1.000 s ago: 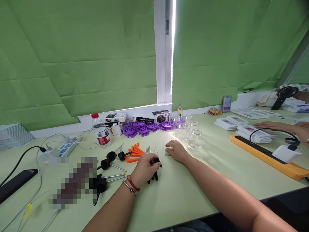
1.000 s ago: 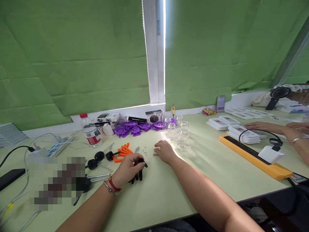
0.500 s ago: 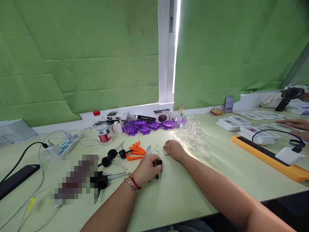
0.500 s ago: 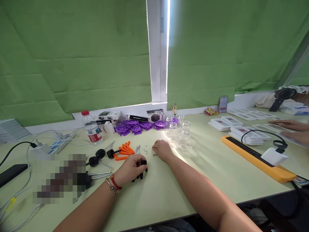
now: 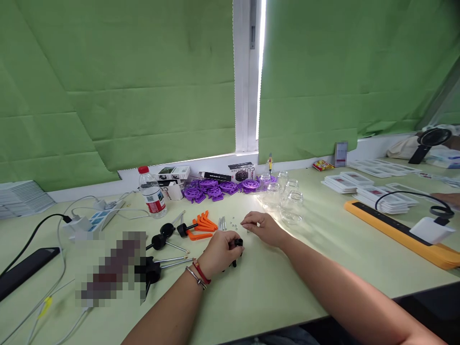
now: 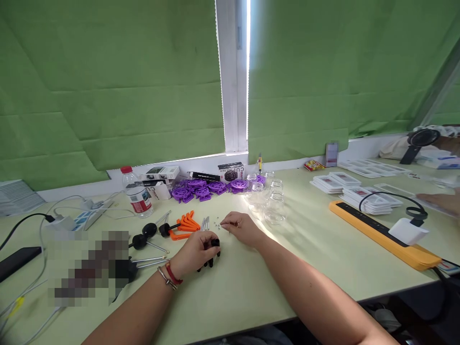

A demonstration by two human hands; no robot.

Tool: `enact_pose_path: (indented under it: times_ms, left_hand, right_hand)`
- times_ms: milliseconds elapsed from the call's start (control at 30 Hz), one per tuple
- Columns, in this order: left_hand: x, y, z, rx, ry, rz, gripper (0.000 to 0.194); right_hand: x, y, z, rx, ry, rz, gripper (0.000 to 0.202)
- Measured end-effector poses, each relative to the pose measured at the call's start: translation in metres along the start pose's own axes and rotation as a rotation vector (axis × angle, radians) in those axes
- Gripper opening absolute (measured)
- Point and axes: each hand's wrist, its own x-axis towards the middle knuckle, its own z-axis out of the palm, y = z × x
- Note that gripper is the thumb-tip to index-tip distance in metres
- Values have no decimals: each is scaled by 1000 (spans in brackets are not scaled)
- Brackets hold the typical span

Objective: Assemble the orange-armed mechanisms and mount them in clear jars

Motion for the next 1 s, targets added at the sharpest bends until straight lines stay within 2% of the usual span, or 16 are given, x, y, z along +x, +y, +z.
enact_pose_path:
  times_ms: [100,200,600,733,833,900,1000]
  left_hand:
    - [0,-1,0,-1,-3,25,14]
    - [0,-2,0,2,-2,50,13]
    - [2,-4,0,-27,0,54,13]
    - [2,-3,0,-14,2,37,13]
    - [1,-3,0,7,7,17,14]
    - [1,-3,0,14,8,12,14]
    - [1,-3,0,25,9,2,15]
  right_hand:
    - [-6,-17,0,147,-116,-70,19]
    - [-8,-26,2,192,-195,-115,21]
    - [-7,-14,8,214,-211,-136,21]
    - [-2,-8,-1,200,-159,-62,21]
    - [0,4,-17,63,-73,79,21]
    - [0,14,-28,-86,-97,185,24]
    - [-1,25,-38,-264,-209,265,24]
